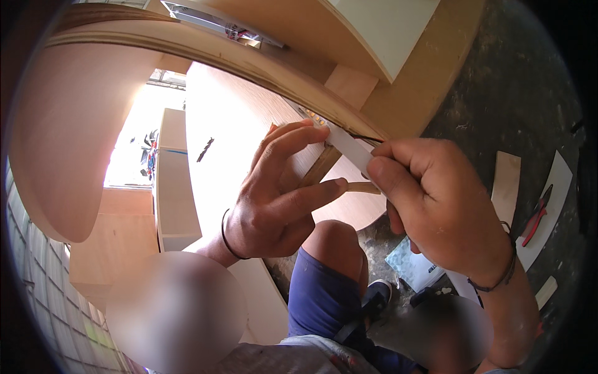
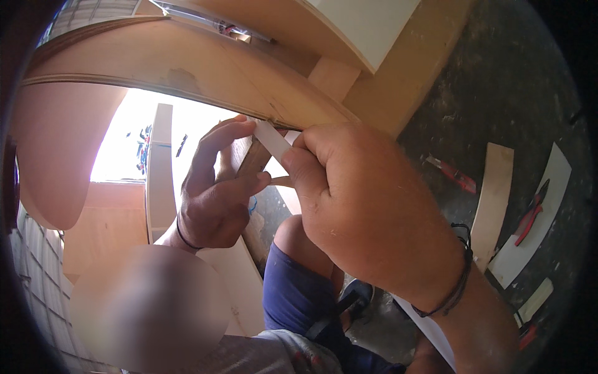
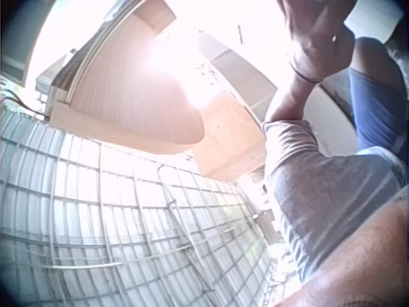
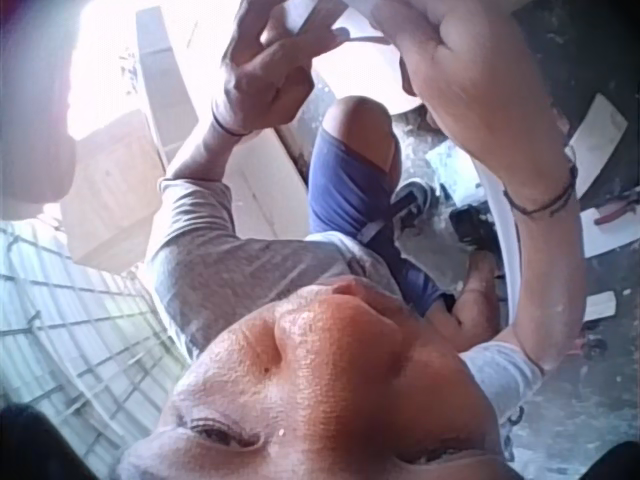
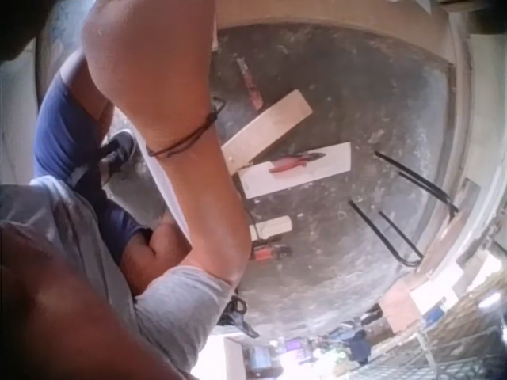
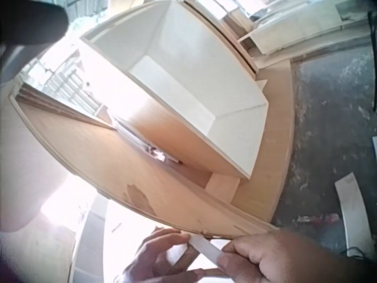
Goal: The person installs an LED light strip into a pre-cut channel in a curved wooden shelf, using a power drill to connect wires and pressing the strip into place by hand.
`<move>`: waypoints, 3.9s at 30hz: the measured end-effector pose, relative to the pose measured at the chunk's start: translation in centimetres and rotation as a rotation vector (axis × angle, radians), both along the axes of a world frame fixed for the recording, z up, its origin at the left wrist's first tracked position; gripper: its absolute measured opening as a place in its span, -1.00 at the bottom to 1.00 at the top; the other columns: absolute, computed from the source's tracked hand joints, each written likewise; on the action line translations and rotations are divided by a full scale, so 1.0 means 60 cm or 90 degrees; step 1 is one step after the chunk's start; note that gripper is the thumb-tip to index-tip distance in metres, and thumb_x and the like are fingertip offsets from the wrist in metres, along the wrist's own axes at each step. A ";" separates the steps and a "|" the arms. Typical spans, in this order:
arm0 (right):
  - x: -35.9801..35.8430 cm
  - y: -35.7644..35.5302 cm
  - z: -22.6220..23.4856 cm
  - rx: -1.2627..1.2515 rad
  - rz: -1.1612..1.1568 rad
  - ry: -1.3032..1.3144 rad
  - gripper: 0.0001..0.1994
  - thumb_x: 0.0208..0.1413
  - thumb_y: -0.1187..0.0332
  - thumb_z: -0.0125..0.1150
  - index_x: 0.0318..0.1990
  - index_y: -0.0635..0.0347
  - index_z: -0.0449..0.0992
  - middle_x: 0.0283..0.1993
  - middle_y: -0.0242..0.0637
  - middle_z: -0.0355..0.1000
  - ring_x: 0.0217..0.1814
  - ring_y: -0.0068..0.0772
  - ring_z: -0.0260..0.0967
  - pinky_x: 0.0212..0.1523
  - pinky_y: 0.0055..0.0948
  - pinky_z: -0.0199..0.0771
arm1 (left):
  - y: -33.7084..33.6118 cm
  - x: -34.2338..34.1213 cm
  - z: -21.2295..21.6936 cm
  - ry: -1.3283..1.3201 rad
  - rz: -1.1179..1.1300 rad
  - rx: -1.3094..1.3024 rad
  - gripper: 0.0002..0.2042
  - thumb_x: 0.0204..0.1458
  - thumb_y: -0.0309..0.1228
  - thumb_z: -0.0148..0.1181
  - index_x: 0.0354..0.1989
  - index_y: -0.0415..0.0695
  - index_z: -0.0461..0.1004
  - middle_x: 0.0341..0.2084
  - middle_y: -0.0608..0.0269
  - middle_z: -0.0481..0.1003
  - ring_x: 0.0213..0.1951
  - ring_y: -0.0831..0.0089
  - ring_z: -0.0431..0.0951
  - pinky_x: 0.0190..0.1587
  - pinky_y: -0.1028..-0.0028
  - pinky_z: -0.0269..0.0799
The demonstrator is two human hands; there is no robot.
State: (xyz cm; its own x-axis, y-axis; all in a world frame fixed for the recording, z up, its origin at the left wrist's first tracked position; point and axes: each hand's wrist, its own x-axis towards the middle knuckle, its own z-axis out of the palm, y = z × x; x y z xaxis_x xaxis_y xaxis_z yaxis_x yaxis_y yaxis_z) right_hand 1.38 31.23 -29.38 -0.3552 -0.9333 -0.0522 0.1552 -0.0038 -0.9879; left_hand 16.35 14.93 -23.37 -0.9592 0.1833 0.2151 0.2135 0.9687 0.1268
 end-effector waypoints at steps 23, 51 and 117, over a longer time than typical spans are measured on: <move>-0.001 0.003 0.017 0.018 -0.026 0.094 -0.76 0.26 0.35 0.00 -0.28 0.36 0.53 -0.76 -0.41 0.27 -0.82 -0.69 0.11 -0.78 -0.61 0.05 | 0.000 -0.002 0.004 -0.009 0.002 -0.002 -0.48 -0.43 -0.63 0.09 -0.13 -0.03 0.55 0.05 -0.19 0.31 0.10 -0.22 0.34 0.10 0.01 0.30; 0.033 0.014 0.032 0.128 -0.196 0.097 -0.78 0.20 0.30 0.13 -0.17 0.31 0.48 -0.60 -0.39 0.36 -0.70 -0.75 0.17 -0.79 -0.68 0.06 | -0.007 0.007 -0.009 0.006 -0.004 0.003 -0.68 -0.06 -0.73 0.15 -0.15 -0.09 0.48 0.09 -0.21 0.32 0.18 -0.08 0.32 0.20 0.03 0.22; 0.029 -0.008 0.039 0.123 -0.194 0.140 -0.78 0.17 0.28 0.14 -0.21 0.29 0.49 -0.69 -0.42 0.28 -0.80 -0.75 0.06 -0.84 -0.68 -0.03 | -0.013 0.007 -0.013 0.004 -0.028 0.040 -0.66 -0.07 -0.76 0.10 -0.14 -0.11 0.48 0.08 -0.24 0.30 0.19 -0.10 0.31 0.21 -0.04 0.18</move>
